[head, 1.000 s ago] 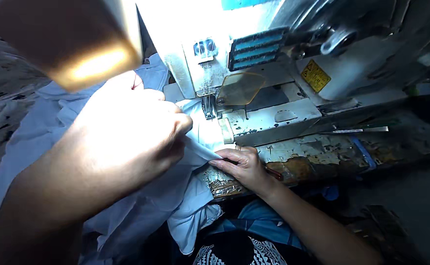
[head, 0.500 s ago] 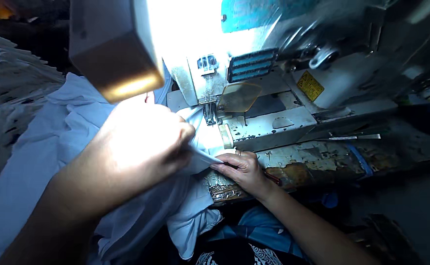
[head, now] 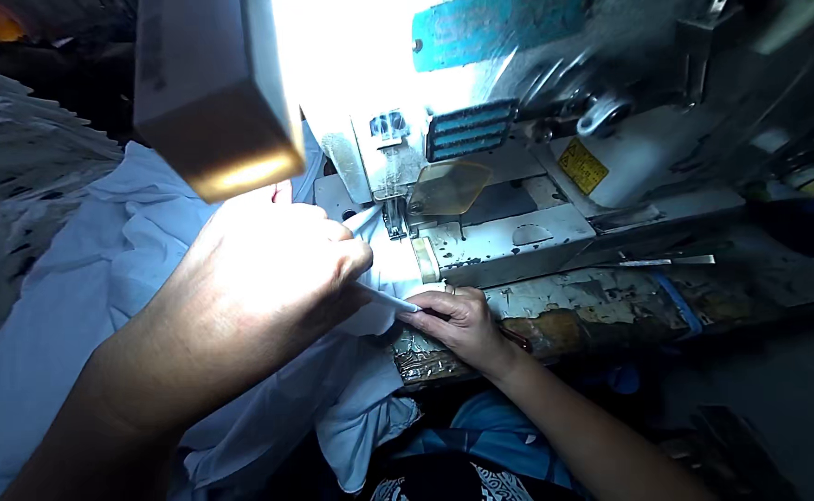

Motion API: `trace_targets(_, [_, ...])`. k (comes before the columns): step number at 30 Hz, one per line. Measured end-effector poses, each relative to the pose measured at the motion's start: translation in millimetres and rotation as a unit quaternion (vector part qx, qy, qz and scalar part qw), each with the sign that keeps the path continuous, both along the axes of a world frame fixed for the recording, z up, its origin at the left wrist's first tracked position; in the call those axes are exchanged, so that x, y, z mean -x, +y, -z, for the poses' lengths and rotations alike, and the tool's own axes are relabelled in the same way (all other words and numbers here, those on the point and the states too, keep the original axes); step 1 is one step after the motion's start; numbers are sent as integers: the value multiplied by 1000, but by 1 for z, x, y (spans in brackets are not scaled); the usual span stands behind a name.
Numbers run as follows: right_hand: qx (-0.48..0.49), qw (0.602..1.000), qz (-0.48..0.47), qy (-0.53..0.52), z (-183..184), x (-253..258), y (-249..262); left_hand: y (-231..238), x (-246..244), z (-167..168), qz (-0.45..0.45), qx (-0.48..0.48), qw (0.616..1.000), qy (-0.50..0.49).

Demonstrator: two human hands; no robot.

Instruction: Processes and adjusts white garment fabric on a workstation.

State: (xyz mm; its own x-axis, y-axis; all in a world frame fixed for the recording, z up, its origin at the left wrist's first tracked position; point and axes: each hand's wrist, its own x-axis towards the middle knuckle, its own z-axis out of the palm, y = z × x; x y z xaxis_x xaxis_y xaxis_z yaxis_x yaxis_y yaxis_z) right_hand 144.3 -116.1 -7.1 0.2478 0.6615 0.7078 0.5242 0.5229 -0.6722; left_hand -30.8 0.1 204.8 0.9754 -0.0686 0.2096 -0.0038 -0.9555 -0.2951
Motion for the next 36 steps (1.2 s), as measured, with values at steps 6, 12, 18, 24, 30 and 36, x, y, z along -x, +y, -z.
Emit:
trace_targets(6, [-11,1000,6,-3,-2,0,-1,-4,3,-2,10,3,1000,-21])
trace_targets(12, [-1,1000,13,14,-5,3,-3,-7,6,4,-7,10,999,-42])
trace_targets(18, [2,999,25,36,-22,26,-34,-21,14,115,-60,91,983,-145])
trace_targets(24, [-14,998,31,47,-23,27,-26,-12,3,104,-66,106,980,-156])
trace_targets(30, [-7,998,40,45,-24,20,-1,-7,-6,104,-90,101,975,-174])
trace_targets(36, [-68,990,89,-81,-61,-47,-118,-29,-1,183,-110,119,932,-325])
